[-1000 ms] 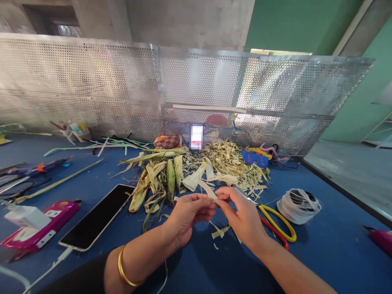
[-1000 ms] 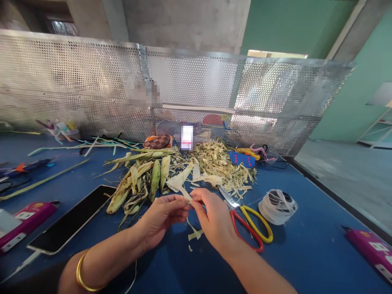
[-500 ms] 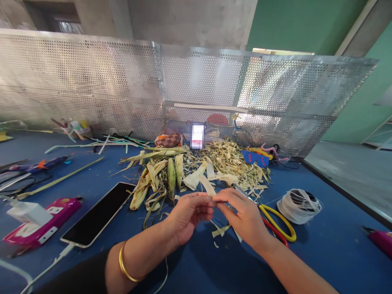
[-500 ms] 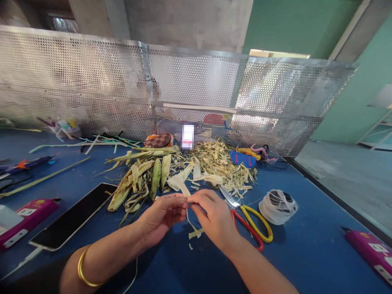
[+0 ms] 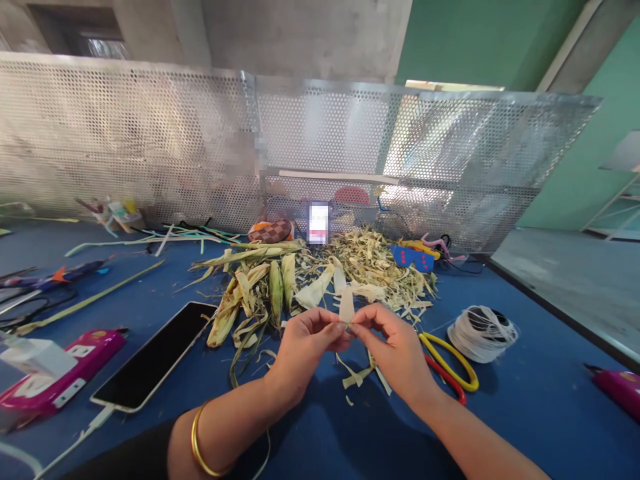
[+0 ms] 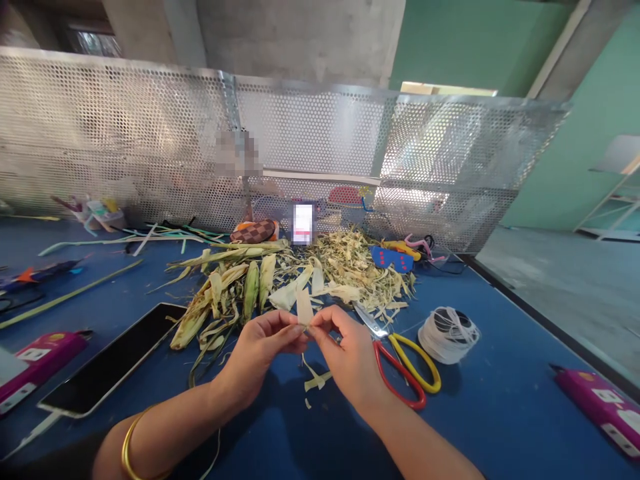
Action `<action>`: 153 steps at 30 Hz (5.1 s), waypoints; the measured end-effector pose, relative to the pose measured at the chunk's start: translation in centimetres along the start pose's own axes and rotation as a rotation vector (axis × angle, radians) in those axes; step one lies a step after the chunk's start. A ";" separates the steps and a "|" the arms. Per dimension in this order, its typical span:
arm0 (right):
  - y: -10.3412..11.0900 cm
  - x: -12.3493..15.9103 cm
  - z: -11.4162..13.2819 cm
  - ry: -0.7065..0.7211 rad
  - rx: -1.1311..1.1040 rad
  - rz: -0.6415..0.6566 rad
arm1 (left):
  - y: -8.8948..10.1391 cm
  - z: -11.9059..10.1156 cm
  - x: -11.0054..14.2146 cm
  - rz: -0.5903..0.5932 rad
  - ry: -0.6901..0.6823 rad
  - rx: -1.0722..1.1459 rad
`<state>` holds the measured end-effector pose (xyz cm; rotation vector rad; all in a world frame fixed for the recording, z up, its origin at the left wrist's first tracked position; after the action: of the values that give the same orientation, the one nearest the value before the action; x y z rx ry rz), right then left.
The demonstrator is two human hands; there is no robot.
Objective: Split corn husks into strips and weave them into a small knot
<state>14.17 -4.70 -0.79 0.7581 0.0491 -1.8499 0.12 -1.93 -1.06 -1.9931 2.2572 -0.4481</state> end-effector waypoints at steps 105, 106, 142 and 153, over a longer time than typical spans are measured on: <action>-0.4 -0.3 -0.4 -0.186 -0.160 -0.016 | 0.1 0.2 -0.4 -0.033 -0.144 -0.165; -0.4 -0.3 -0.3 -0.175 -0.141 -0.009 | 0.1 0.2 -0.4 -0.035 -0.138 -0.162; 0.1 -0.2 0.1 -0.130 -0.014 0.009 | 0.2 0.4 -0.6 0.041 -0.203 -0.137; -0.4 -0.3 -0.1 -0.285 -0.261 0.045 | 0.0 0.4 -0.4 -0.009 -0.106 -0.084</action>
<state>14.00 -4.22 -0.84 0.3101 0.0874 -1.8473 0.28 -1.65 -1.48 -2.0147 2.2392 -0.2461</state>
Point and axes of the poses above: each hand's wrist, its own x-axis away from the middle knuckle, its own y-axis out of the back of the hand, z = x × y, the point moved 3 cm from there along -x, towards the middle knuckle, and after that the axes turned 12 degrees about -z, right-handed, at the moved point
